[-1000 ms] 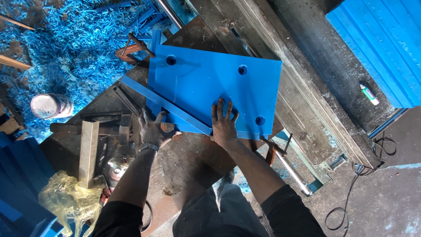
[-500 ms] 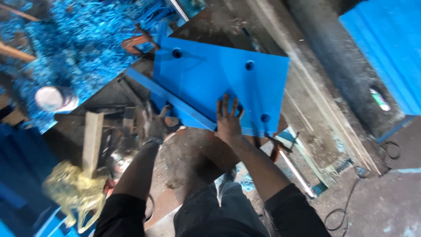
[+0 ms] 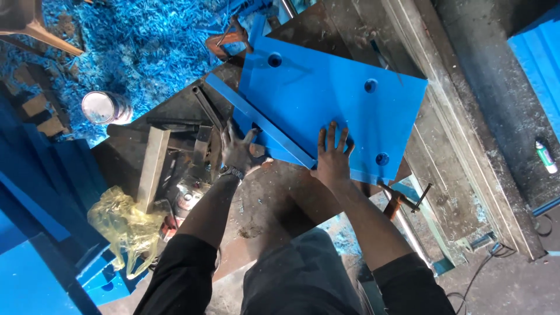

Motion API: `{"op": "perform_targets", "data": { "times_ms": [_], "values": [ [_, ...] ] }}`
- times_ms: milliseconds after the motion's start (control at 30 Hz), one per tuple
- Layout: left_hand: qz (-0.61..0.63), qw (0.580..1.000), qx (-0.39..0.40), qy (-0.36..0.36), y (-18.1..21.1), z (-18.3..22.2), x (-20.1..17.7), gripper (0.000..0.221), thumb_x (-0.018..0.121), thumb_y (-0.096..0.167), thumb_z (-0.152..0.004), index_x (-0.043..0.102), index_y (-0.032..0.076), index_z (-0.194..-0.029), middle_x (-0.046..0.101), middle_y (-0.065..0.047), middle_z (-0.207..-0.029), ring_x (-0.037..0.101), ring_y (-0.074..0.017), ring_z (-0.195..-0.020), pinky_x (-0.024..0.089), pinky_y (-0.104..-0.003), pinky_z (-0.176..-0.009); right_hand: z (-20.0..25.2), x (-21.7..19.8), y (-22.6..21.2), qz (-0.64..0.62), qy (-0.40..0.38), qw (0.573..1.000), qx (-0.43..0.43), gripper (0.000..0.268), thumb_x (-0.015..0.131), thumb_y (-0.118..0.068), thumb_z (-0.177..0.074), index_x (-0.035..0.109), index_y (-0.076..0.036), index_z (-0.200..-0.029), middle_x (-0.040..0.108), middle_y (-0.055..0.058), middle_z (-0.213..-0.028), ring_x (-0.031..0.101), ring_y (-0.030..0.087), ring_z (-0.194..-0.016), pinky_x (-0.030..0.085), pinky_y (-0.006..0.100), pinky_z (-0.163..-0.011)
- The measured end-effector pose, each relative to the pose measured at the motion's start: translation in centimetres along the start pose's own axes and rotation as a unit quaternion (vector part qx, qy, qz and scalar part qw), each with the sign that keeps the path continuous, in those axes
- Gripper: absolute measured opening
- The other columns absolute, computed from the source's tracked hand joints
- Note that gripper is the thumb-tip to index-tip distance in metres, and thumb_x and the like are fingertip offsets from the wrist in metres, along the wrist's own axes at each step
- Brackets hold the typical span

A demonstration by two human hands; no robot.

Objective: Assembling and stacking blue industrial plates on a production floor.

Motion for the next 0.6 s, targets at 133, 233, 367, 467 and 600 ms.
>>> {"op": "perform_targets", "data": {
  "times_ms": [133, 233, 367, 467, 600],
  "values": [
    [0.009, 1.0, 0.014, 0.014, 0.0, 0.4, -0.4, 0.102, 0.093, 0.069, -0.051, 0.058, 0.031, -0.139, 0.015, -0.038, -0.158, 0.02, -0.0643, -0.143, 0.027, -0.072, -0.115, 0.1, 0.2, -0.2, 0.006, 0.013, 1.0, -0.003, 0.14, 0.095, -0.061, -0.057, 0.022, -0.003, -0.161, 0.008, 0.029, -0.165, 0.016, 0.061, -0.147, 0.04, 0.081, -0.099],
    [0.004, 1.0, 0.015, 0.013, 0.6, 0.3, -0.6, 0.102, 0.093, 0.068, -0.05, 0.059, 0.03, -0.138, 0.015, -0.038, -0.159, 0.02, -0.0643, -0.142, 0.031, -0.072, -0.113, 0.0, -0.2, 0.0, 0.0, 0.014, 1.0, 0.003, 0.139, 0.095, -0.061, -0.057, 0.022, -0.002, -0.161, 0.008, 0.029, -0.165, 0.017, 0.061, -0.147, 0.04, 0.081, -0.098],
    [-0.011, 1.0, 0.004, 0.013, -1.3, -0.7, 1.7, 0.106, 0.094, 0.065, -0.046, 0.058, 0.031, -0.14, 0.016, -0.036, -0.162, 0.022, -0.0626, -0.144, 0.037, -0.07, -0.11, -0.5, 0.4, 0.3, 0.003, 0.043, 0.999, -0.004, 0.136, 0.093, -0.061, -0.061, 0.023, 0.0, -0.16, 0.009, 0.031, -0.163, 0.018, 0.062, -0.145, 0.041, 0.081, -0.098],
    [-0.027, 1.0, 0.004, 0.015, -1.0, -0.9, 1.1, 0.103, 0.093, 0.065, -0.049, 0.057, 0.033, -0.14, 0.017, -0.036, -0.162, 0.023, -0.0613, -0.145, 0.038, -0.069, -0.111, -0.7, -0.5, -0.1, 0.01, 0.043, 0.999, -0.006, 0.135, 0.091, -0.063, -0.063, 0.022, 0.0, -0.16, 0.009, 0.031, -0.163, 0.017, 0.062, -0.145, 0.041, 0.081, -0.098],
    [-0.041, 0.999, 0.004, 0.005, -0.6, -1.6, 0.1, 0.1, 0.092, 0.067, -0.052, 0.057, 0.035, -0.14, 0.017, -0.038, -0.159, 0.022, -0.062, -0.144, 0.036, -0.069, -0.112, -1.5, -0.3, -0.2, 0.007, 0.018, 1.0, 0.001, 0.136, 0.091, -0.064, -0.062, 0.021, 0.0, -0.16, 0.008, 0.031, -0.163, 0.016, 0.063, -0.145, 0.041, 0.08, -0.099]
  ]
}}
Point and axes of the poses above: each hand's wrist, its own z-axis away from the middle knuckle, its own x-axis out of the palm, y = z × x, the point moved 7 cm from there along -z, towards the middle knuckle
